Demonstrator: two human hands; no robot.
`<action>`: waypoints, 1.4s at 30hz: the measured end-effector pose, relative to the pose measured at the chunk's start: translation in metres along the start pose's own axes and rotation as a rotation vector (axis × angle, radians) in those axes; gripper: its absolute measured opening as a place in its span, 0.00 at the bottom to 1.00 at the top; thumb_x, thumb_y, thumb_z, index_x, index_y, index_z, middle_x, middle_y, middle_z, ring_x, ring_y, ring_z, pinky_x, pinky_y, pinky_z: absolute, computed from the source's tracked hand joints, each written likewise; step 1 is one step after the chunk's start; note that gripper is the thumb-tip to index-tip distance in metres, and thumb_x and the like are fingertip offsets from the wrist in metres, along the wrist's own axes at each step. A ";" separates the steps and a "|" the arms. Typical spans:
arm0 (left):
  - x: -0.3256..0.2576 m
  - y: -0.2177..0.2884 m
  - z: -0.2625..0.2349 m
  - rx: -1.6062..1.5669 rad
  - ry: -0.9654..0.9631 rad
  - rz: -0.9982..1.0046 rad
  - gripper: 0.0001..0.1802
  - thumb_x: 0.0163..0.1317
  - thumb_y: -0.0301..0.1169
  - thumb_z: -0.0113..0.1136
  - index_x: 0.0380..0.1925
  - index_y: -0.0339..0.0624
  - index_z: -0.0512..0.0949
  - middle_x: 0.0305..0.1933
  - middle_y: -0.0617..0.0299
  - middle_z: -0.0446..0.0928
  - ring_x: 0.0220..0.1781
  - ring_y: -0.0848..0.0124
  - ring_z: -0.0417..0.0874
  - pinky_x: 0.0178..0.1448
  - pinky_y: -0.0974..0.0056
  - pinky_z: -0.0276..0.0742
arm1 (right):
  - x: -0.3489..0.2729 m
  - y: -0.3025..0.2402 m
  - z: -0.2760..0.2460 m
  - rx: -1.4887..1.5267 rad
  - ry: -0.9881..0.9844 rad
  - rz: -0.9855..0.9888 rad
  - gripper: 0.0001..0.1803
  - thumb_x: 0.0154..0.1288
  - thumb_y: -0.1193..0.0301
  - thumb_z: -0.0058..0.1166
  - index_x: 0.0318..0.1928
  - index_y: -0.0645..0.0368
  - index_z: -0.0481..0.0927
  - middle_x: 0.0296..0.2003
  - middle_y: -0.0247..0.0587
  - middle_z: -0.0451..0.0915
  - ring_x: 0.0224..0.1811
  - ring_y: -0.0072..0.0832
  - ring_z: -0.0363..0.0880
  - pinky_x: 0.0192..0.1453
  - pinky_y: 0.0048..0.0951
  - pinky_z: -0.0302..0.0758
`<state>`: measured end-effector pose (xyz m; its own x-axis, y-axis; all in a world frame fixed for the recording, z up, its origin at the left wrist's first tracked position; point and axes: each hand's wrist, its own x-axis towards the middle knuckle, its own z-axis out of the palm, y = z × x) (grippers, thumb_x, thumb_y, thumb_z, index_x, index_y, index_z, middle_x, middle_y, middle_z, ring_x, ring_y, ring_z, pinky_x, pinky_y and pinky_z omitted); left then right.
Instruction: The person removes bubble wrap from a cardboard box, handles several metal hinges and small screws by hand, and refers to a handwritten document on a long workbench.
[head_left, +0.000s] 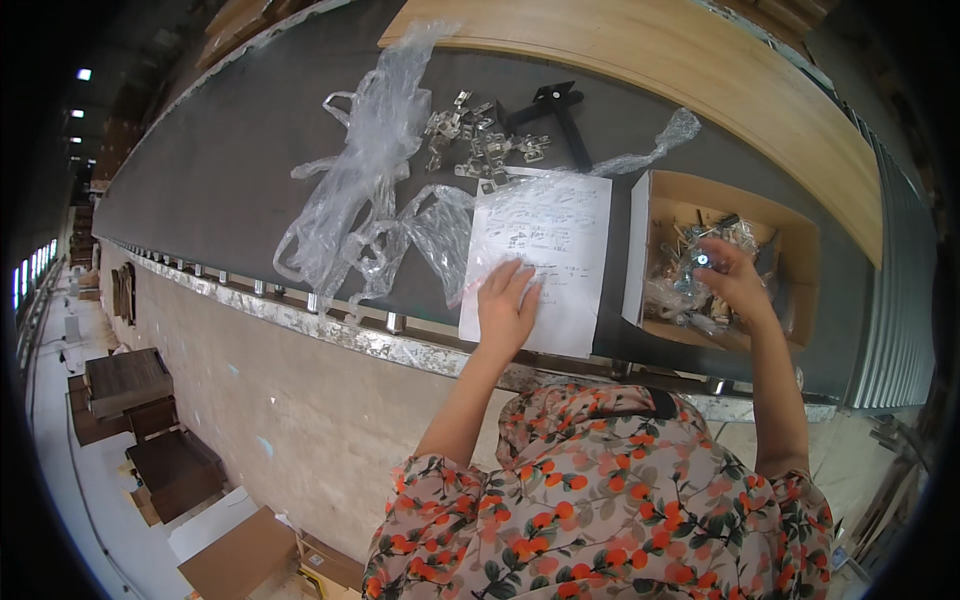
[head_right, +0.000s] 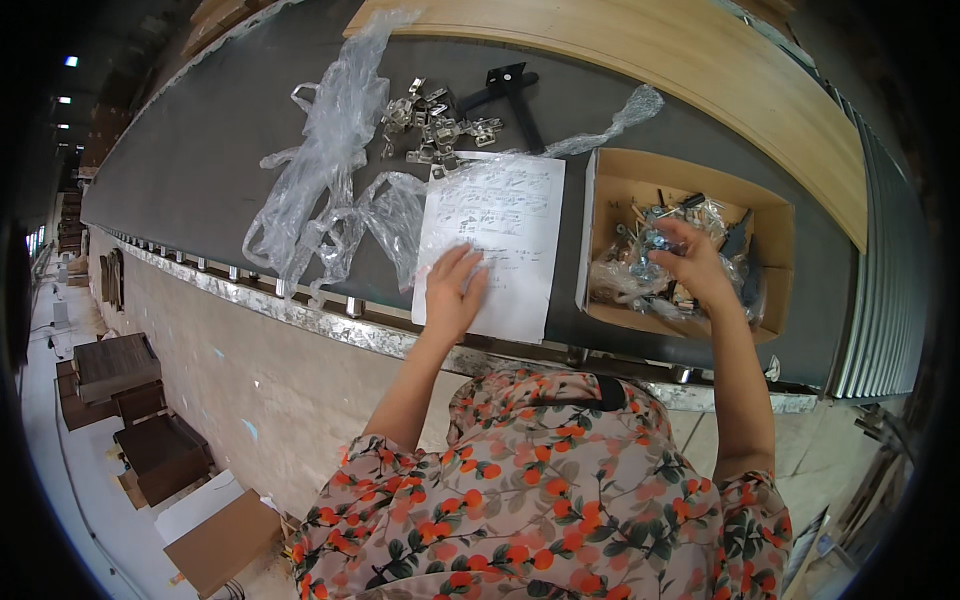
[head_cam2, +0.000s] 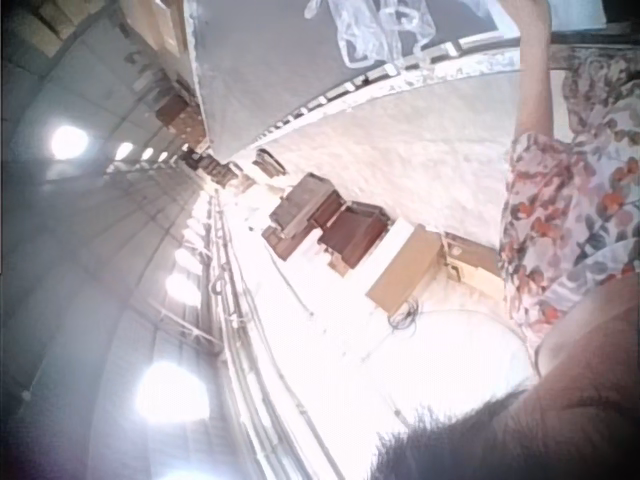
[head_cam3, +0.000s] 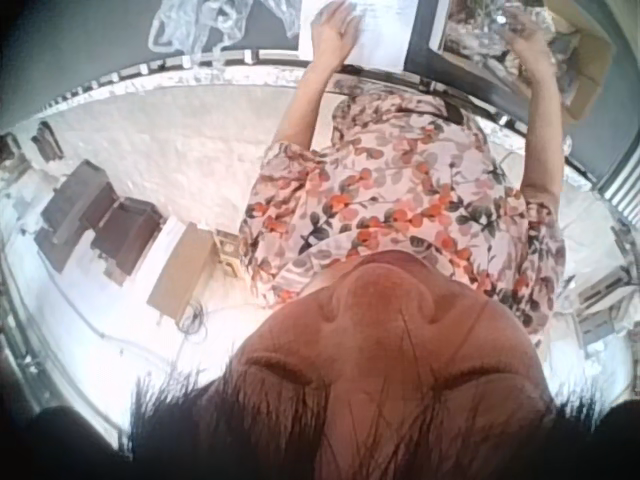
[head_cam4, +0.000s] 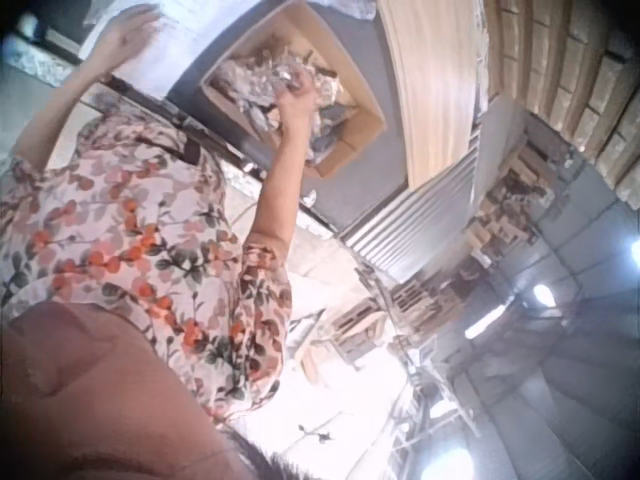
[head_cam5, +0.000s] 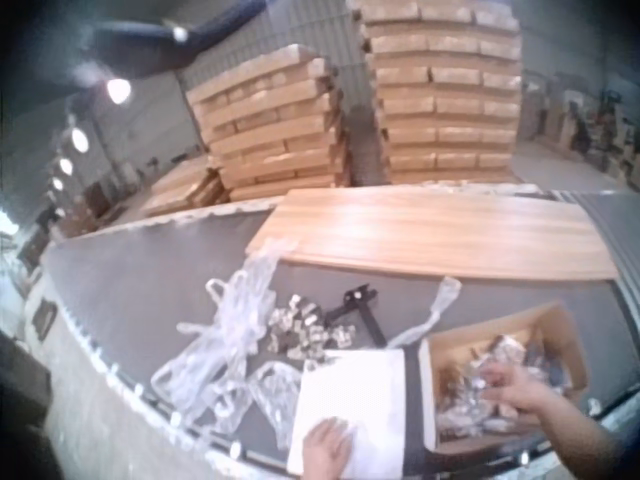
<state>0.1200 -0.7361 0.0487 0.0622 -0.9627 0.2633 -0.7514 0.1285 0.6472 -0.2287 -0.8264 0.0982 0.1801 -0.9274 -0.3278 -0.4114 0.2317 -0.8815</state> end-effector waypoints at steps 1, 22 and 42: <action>0.007 -0.005 -0.003 0.054 0.002 0.026 0.13 0.54 0.29 0.59 0.41 0.43 0.78 0.52 0.52 0.73 0.55 0.53 0.71 0.59 0.52 0.63 | 0.006 0.003 0.006 0.001 -0.031 -0.019 0.23 0.51 0.78 0.59 0.51 0.58 0.75 0.40 0.33 0.77 0.37 0.19 0.74 0.39 0.23 0.72; 0.195 -0.092 -0.014 0.535 -0.053 0.474 0.17 0.62 0.37 0.51 0.51 0.50 0.73 0.56 0.68 0.72 0.62 0.64 0.66 0.67 0.50 0.50 | -0.008 -0.037 0.029 -0.360 0.342 -0.163 0.12 0.57 0.75 0.56 0.44 0.62 0.78 0.47 0.41 0.76 0.42 0.25 0.75 0.42 0.22 0.71; 0.082 -0.123 -0.084 0.618 -0.067 0.124 0.23 0.53 0.26 0.50 0.53 0.44 0.71 0.61 0.55 0.67 0.68 0.56 0.59 0.69 0.46 0.49 | 0.183 -0.108 0.167 -1.156 -0.243 -0.788 0.21 0.51 0.79 0.50 0.49 0.55 0.75 0.56 0.39 0.69 0.57 0.35 0.65 0.60 0.36 0.63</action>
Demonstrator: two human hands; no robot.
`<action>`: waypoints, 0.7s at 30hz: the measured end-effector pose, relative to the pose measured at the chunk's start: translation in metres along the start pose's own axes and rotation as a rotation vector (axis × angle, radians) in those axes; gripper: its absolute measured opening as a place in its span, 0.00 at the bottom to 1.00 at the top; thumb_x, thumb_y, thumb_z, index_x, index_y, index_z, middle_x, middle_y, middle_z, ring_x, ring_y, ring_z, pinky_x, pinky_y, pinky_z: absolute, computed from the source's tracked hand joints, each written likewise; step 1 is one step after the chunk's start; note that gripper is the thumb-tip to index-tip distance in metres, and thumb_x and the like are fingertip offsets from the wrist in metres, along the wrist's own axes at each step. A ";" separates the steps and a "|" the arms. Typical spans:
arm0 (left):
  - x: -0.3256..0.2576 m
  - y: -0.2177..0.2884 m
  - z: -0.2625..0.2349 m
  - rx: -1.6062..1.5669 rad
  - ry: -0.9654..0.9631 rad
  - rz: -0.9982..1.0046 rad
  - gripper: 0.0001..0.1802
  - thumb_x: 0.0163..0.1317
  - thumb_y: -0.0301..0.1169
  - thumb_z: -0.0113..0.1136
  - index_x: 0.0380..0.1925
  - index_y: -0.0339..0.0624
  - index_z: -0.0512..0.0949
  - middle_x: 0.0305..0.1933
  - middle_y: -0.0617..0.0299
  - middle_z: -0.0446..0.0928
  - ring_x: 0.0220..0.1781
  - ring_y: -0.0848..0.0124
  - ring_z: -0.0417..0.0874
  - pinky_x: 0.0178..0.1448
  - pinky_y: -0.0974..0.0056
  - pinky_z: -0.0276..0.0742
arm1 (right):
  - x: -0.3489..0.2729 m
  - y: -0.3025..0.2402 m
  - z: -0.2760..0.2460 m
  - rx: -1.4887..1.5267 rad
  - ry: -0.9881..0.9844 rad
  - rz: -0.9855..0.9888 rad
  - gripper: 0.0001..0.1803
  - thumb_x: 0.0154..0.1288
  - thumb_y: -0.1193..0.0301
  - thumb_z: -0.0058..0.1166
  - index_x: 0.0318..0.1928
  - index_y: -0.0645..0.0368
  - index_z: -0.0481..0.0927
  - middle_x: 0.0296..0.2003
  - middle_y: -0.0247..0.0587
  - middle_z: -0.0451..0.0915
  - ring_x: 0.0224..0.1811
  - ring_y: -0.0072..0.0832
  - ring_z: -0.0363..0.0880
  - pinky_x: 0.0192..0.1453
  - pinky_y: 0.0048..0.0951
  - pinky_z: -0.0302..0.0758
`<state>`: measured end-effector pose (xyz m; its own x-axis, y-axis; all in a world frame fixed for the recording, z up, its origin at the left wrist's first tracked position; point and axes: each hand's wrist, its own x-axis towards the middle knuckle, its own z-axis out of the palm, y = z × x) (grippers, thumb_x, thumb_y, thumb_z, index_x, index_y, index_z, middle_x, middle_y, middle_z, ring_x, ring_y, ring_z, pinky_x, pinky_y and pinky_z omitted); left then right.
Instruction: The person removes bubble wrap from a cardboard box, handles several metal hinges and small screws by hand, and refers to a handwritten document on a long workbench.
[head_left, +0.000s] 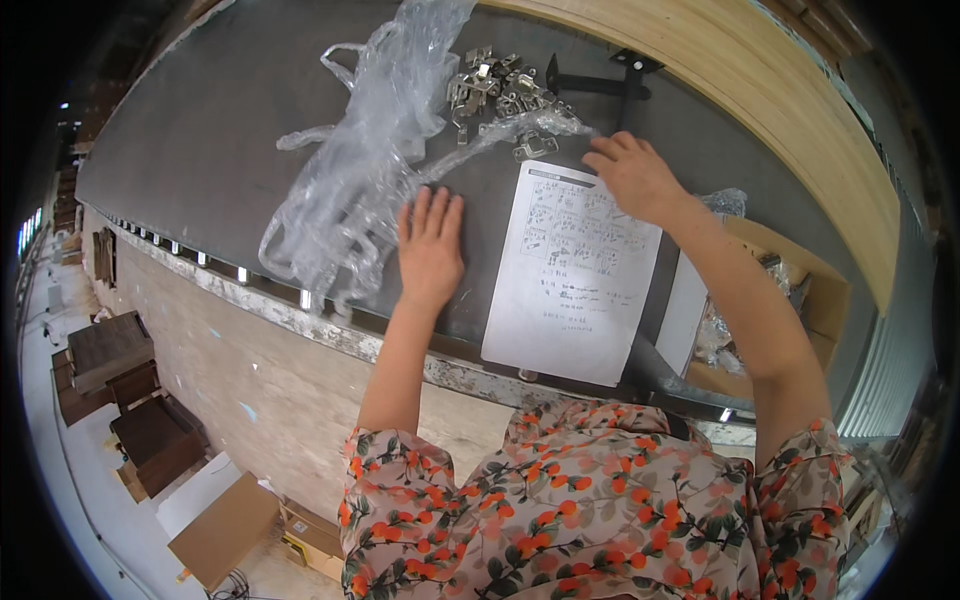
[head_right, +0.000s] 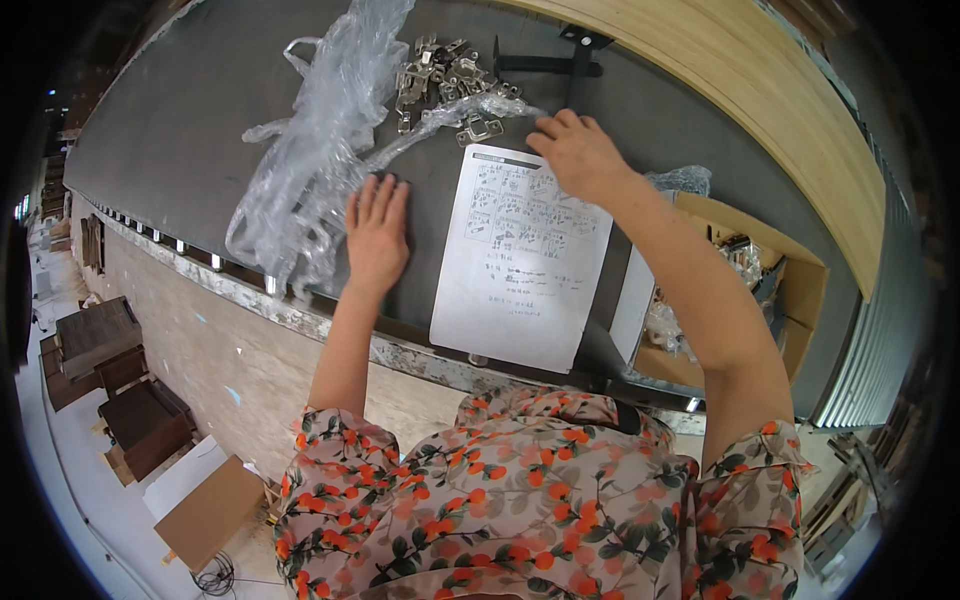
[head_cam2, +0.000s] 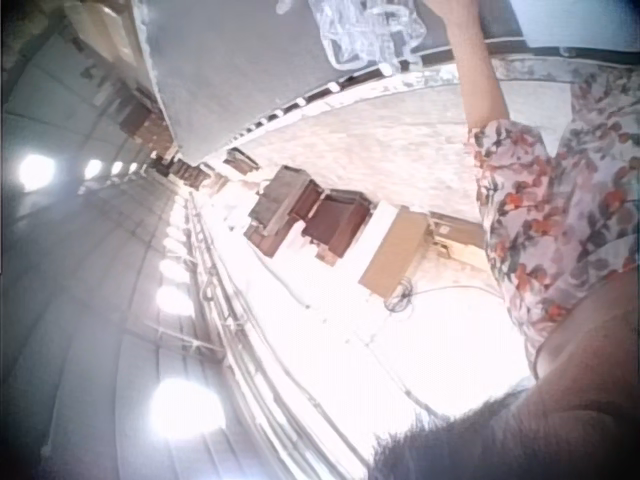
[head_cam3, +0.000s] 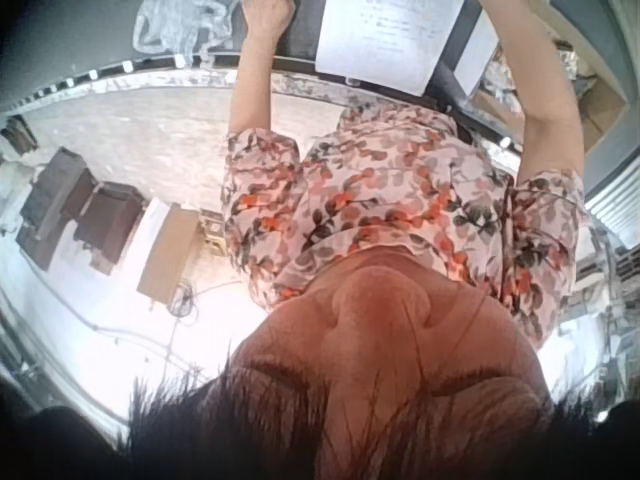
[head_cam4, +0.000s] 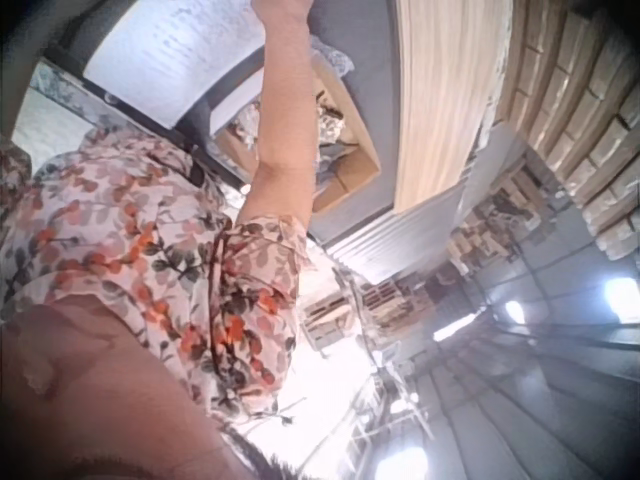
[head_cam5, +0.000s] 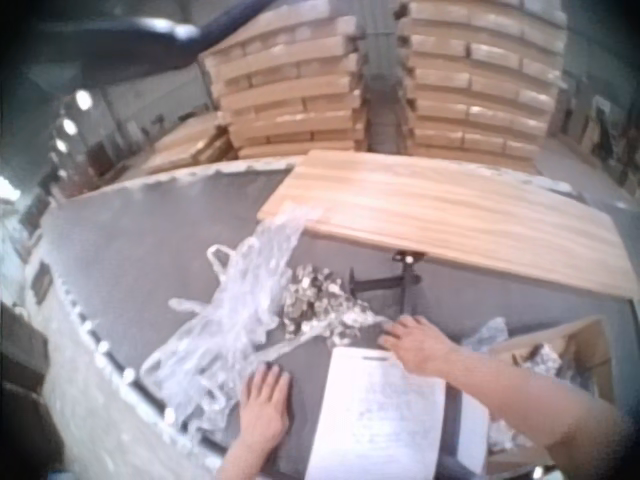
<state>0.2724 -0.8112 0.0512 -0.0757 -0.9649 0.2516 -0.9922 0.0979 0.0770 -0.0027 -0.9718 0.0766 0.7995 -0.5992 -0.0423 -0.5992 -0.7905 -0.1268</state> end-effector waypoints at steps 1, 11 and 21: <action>0.002 -0.005 0.000 0.022 0.039 -0.013 0.22 0.53 0.25 0.51 0.51 0.42 0.72 0.60 0.55 0.68 0.67 0.55 0.60 0.69 0.46 0.50 | -0.002 0.005 0.000 -0.006 0.012 0.024 0.22 0.51 0.79 0.50 0.50 0.55 0.75 0.56 0.39 0.69 0.56 0.35 0.65 0.60 0.35 0.63; -0.006 0.101 -0.024 -0.517 0.176 0.227 0.12 0.45 0.23 0.61 0.34 0.40 0.77 0.45 0.56 0.76 0.54 0.56 0.72 0.54 0.51 0.64 | -0.108 -0.100 -0.066 0.369 0.238 0.072 0.28 0.47 0.71 0.63 0.52 0.54 0.72 0.58 0.46 0.65 0.58 0.46 0.63 0.60 0.44 0.63; 0.107 0.172 -0.003 -0.020 0.087 0.813 0.04 0.45 0.27 0.55 0.22 0.45 0.79 0.29 0.64 0.79 0.36 0.67 0.77 0.49 0.61 0.63 | -0.078 -0.232 -0.105 0.266 0.366 -0.345 0.44 0.40 0.69 0.64 0.63 0.44 0.63 0.64 0.47 0.57 0.66 0.46 0.54 0.67 0.52 0.50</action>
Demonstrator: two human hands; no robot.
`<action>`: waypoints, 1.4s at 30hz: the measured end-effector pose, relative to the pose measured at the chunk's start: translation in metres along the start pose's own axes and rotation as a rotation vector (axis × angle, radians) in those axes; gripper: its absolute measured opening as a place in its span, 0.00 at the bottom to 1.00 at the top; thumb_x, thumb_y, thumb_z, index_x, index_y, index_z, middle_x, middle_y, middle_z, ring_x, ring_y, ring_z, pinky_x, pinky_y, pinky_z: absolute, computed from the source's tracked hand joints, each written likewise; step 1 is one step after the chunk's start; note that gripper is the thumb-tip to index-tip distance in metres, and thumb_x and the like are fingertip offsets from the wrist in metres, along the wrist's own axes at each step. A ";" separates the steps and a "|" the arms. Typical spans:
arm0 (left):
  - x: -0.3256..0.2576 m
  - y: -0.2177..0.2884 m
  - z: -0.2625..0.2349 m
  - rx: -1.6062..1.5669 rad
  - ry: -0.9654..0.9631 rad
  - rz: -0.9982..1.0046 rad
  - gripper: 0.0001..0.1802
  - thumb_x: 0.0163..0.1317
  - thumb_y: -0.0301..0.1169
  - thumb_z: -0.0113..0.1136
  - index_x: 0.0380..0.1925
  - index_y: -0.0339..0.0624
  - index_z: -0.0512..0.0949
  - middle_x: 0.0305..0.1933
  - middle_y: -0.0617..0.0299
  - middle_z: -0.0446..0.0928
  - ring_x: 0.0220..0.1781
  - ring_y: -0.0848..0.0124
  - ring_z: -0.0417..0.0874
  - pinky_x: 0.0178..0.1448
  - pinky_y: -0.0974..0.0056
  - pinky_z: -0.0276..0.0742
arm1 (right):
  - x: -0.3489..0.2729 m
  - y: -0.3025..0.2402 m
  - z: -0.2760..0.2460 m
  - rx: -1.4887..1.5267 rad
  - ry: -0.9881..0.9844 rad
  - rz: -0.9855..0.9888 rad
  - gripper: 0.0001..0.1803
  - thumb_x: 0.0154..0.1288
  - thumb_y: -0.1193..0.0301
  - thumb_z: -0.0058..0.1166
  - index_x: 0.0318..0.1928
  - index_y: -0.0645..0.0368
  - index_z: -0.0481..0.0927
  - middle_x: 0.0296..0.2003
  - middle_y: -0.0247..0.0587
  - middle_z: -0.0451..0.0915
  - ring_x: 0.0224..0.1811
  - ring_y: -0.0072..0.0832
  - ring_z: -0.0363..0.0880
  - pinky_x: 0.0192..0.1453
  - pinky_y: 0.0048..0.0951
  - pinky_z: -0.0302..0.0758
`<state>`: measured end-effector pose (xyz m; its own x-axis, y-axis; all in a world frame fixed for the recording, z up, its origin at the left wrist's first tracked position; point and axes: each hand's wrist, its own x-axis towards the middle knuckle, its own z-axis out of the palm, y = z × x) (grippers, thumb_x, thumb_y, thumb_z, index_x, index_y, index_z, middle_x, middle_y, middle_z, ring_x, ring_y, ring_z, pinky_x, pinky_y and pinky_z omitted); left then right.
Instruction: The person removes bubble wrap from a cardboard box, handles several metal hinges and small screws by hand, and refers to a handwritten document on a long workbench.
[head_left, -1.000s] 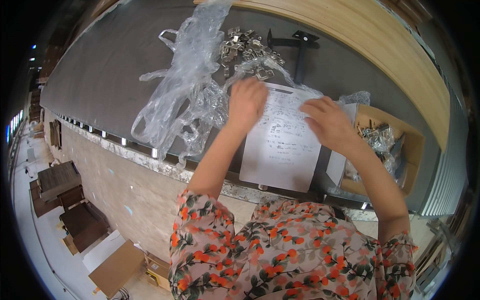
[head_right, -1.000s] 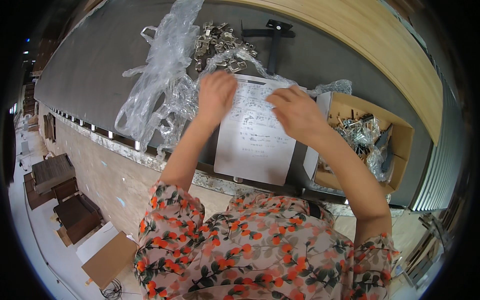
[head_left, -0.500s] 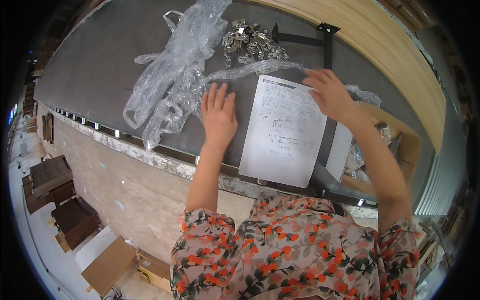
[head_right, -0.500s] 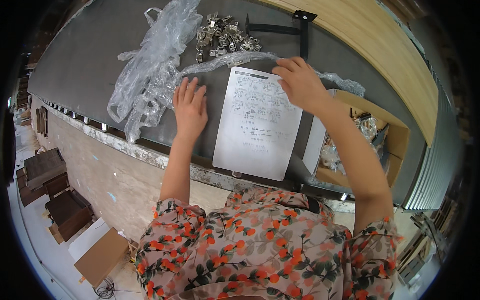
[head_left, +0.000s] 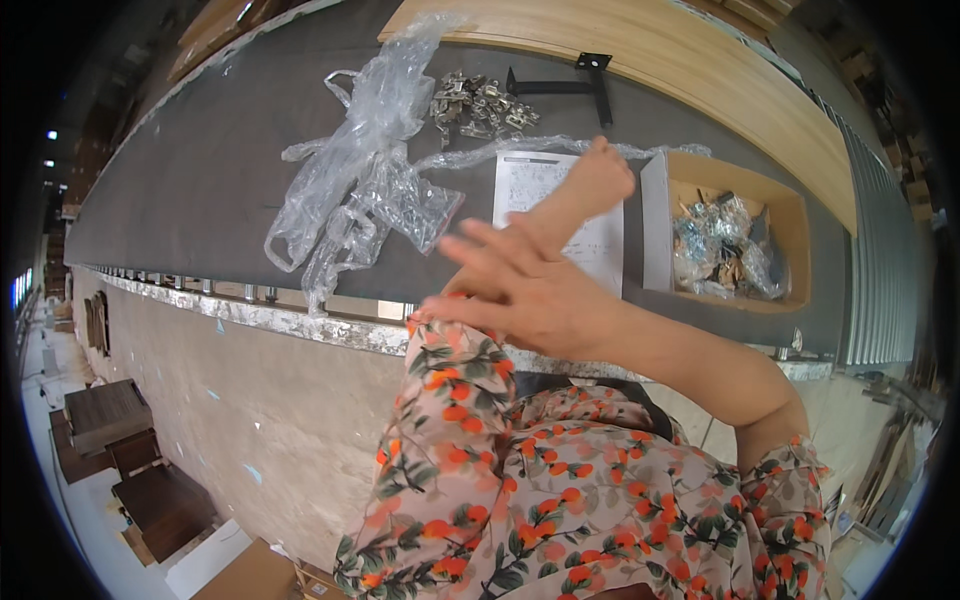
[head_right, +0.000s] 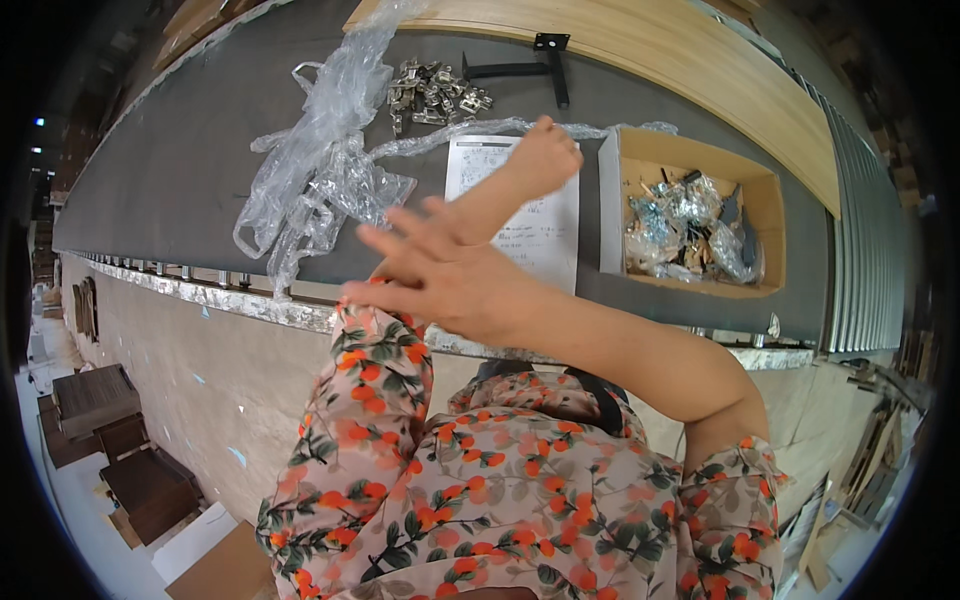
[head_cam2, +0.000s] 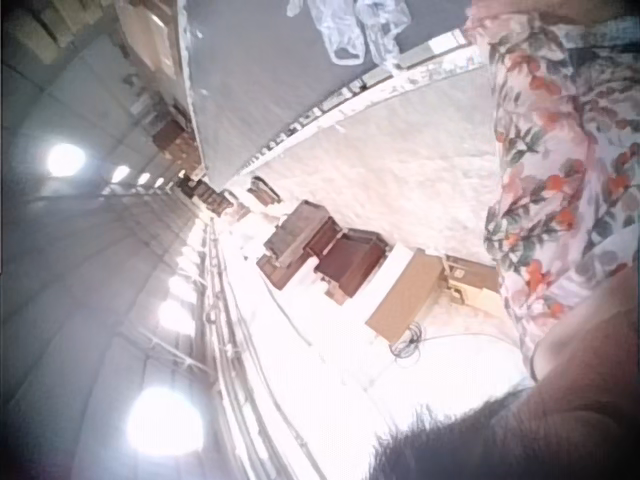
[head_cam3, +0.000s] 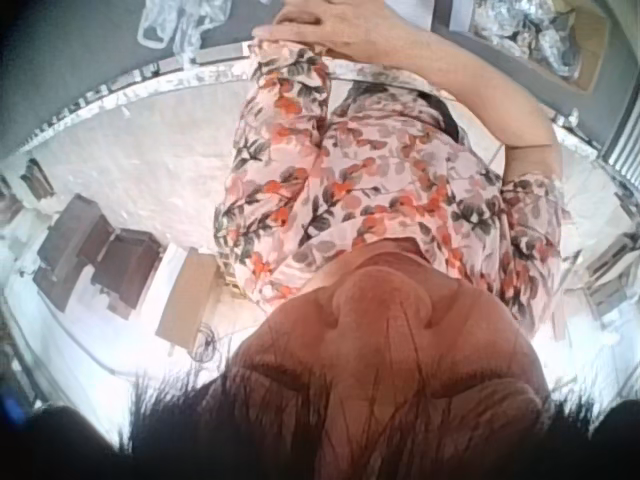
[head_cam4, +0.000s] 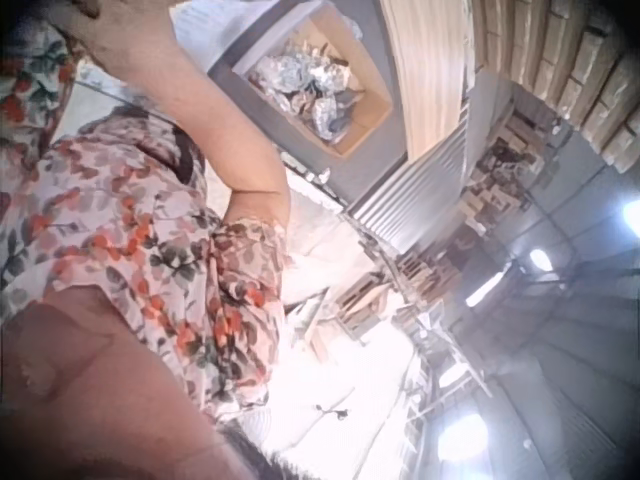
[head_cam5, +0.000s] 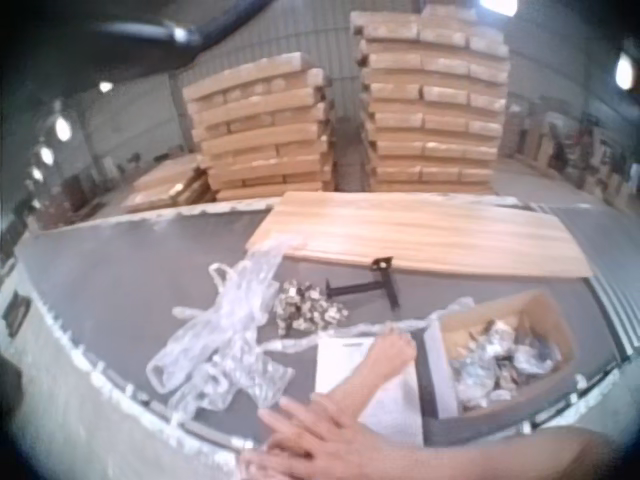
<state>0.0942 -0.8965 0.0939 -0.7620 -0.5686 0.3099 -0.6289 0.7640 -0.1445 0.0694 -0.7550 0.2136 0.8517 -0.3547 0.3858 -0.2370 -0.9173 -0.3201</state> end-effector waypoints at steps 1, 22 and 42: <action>-0.003 -0.001 -0.001 0.054 -0.034 -0.010 0.03 0.45 0.27 0.55 0.21 0.45 0.79 0.29 0.64 0.79 0.36 0.67 0.77 0.49 0.61 0.63 | 0.006 -0.012 0.004 -0.005 0.025 -0.037 0.43 0.41 0.71 0.63 0.63 0.45 0.62 0.64 0.46 0.58 0.66 0.45 0.54 0.68 0.51 0.49; -0.087 -0.069 -0.109 -1.866 1.215 -1.481 0.16 0.63 0.38 0.48 0.48 0.43 0.69 0.42 0.61 0.76 0.46 0.64 0.78 0.43 0.54 0.73 | -0.101 -0.197 -0.060 0.750 0.505 -0.562 0.22 0.59 0.72 0.44 0.55 0.61 0.67 0.50 0.53 0.67 0.56 0.48 0.64 0.60 0.45 0.63; -0.089 0.076 -0.099 -1.468 -0.177 -0.773 0.12 0.60 0.30 0.59 0.41 0.34 0.79 0.37 0.62 0.80 0.40 0.77 0.78 0.47 0.72 0.72 | -0.259 0.155 -0.045 0.048 -0.228 1.447 0.28 0.55 0.49 0.56 0.32 0.68 0.81 0.33 0.57 0.80 0.39 0.46 0.79 0.44 0.40 0.74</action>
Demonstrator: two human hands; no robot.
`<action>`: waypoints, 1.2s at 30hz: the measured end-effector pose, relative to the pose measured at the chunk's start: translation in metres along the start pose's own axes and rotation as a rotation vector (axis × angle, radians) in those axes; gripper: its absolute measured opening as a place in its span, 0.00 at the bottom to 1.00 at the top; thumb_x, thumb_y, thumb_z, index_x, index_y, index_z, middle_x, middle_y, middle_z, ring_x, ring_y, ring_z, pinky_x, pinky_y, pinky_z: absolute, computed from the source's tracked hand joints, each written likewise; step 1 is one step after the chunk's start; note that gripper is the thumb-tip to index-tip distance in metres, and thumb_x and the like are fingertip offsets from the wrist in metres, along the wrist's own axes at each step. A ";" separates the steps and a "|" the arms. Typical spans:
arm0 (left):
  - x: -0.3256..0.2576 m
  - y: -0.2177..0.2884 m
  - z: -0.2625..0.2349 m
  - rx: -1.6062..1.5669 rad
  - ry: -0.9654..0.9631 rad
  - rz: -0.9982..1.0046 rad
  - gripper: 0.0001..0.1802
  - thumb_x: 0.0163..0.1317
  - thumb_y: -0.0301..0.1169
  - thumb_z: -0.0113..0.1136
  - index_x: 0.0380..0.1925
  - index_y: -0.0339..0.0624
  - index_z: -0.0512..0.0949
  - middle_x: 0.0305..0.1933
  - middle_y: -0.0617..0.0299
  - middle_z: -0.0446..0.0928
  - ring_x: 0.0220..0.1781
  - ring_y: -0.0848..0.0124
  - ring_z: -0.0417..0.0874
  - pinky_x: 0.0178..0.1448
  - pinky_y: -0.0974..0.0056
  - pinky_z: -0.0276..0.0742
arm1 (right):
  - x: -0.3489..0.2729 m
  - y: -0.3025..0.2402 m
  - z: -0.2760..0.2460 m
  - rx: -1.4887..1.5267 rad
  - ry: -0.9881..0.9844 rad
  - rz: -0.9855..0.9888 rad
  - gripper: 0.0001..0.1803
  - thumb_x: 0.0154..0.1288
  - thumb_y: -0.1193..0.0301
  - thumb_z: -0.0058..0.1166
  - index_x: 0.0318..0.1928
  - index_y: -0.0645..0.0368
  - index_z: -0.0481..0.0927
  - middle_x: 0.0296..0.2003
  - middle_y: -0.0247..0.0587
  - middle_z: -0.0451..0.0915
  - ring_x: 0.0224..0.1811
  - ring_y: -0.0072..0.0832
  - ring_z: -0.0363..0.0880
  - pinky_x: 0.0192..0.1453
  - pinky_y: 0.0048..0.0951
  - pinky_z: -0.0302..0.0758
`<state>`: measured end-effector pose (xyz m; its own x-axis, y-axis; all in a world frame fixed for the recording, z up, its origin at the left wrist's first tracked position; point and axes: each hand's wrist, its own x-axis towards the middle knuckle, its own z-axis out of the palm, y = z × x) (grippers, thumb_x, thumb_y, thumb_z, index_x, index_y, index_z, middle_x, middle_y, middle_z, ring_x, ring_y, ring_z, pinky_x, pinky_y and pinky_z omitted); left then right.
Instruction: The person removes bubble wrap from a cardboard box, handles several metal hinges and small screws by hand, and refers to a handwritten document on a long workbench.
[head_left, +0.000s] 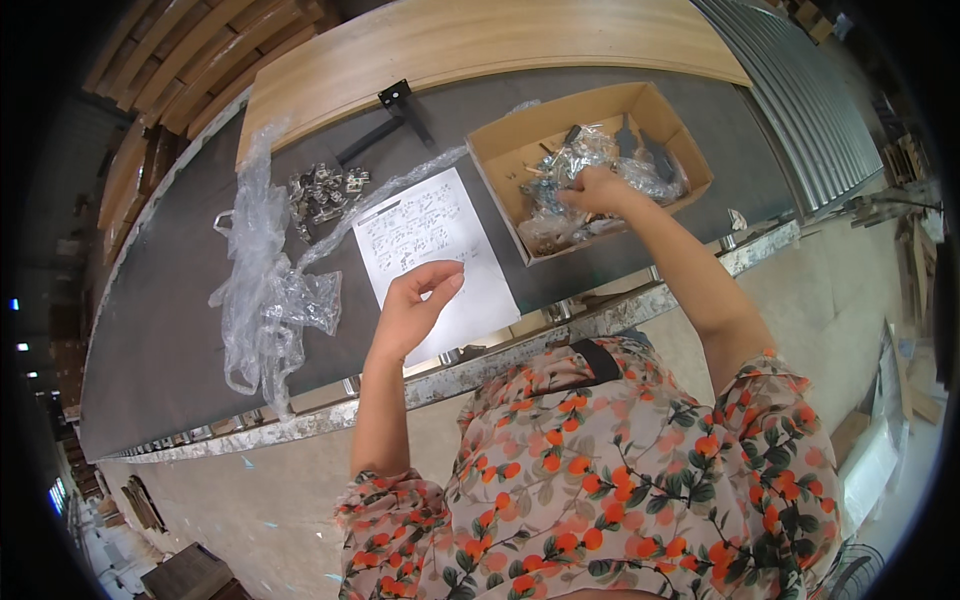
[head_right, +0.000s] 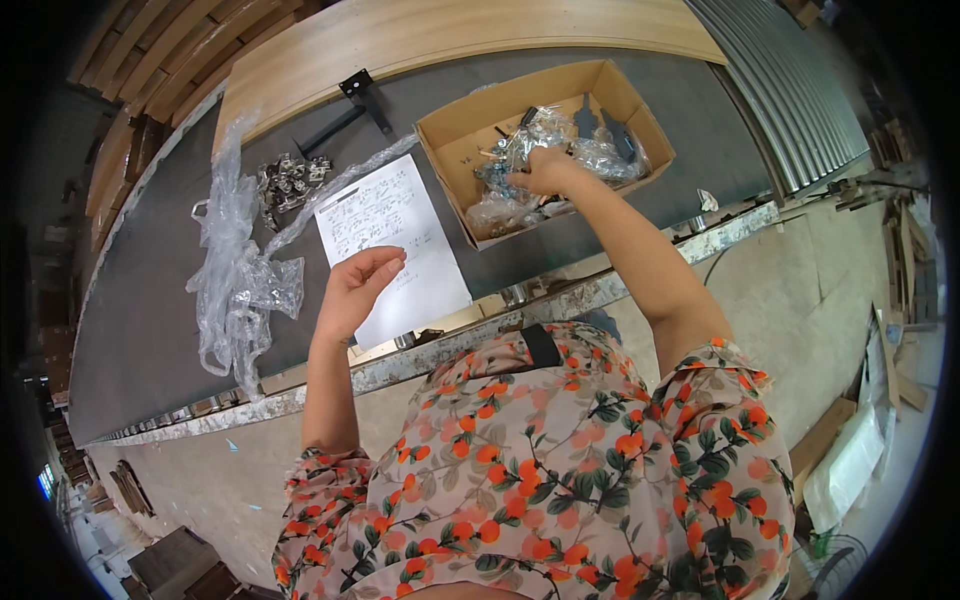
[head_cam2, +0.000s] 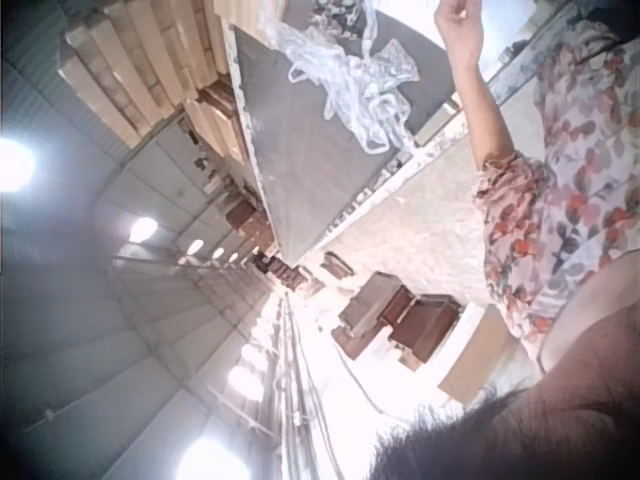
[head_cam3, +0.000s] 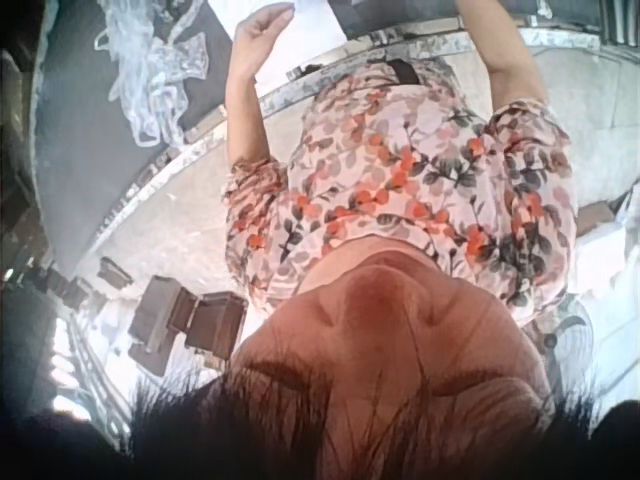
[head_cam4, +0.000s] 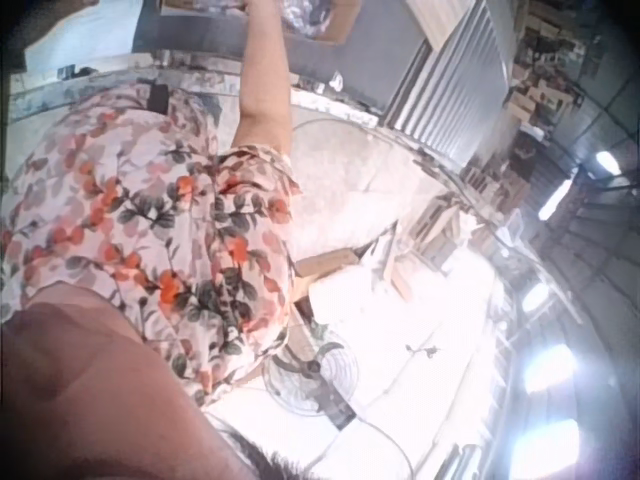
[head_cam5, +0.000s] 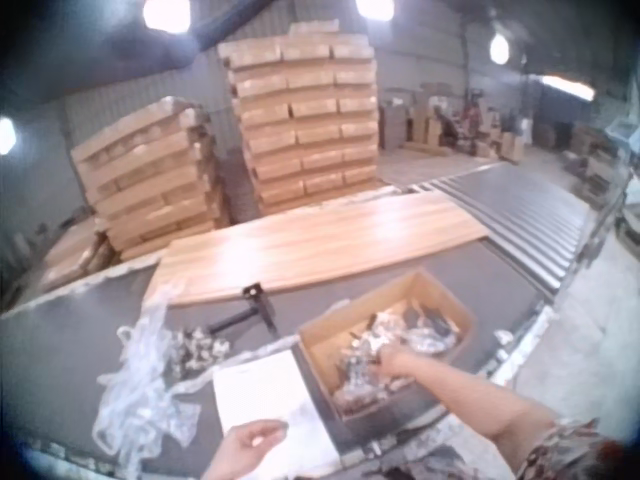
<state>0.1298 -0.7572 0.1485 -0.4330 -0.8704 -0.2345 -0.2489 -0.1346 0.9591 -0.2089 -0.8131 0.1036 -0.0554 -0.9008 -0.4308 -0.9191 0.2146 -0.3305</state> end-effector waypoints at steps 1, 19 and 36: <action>0.000 -0.001 0.002 -0.046 0.045 0.016 0.12 0.60 0.31 0.60 0.41 0.35 0.79 0.36 0.62 0.80 0.39 0.78 0.78 0.46 0.72 0.72 | 0.000 0.001 0.007 0.064 0.036 -0.060 0.18 0.56 0.59 0.58 0.31 0.65 0.81 0.26 0.47 0.81 0.30 0.35 0.79 0.37 0.35 0.74; 0.001 0.034 0.102 -0.599 0.169 -0.030 0.18 0.63 0.26 0.53 0.53 0.32 0.70 0.45 0.53 0.78 0.45 0.65 0.80 0.50 0.63 0.77 | -0.051 0.022 -0.042 1.362 -0.198 -0.294 0.05 0.62 0.73 0.53 0.38 0.58 0.73 0.32 0.29 0.76 0.34 0.15 0.75 0.38 0.19 0.74; 0.000 0.026 0.097 -0.969 0.169 0.062 0.09 0.57 0.19 0.57 0.39 0.34 0.76 0.35 0.56 0.79 0.37 0.70 0.81 0.41 0.69 0.80 | -0.119 -0.055 -0.019 1.278 -0.253 -0.409 0.22 0.58 0.76 0.58 0.54 0.63 0.70 0.32 0.36 0.80 0.30 0.19 0.76 0.36 0.20 0.74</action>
<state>0.0398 -0.7145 0.1581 -0.2727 -0.9351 -0.2263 0.6204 -0.3507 0.7015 -0.1591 -0.7247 0.1889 0.3299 -0.9203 -0.2104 0.1536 0.2722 -0.9499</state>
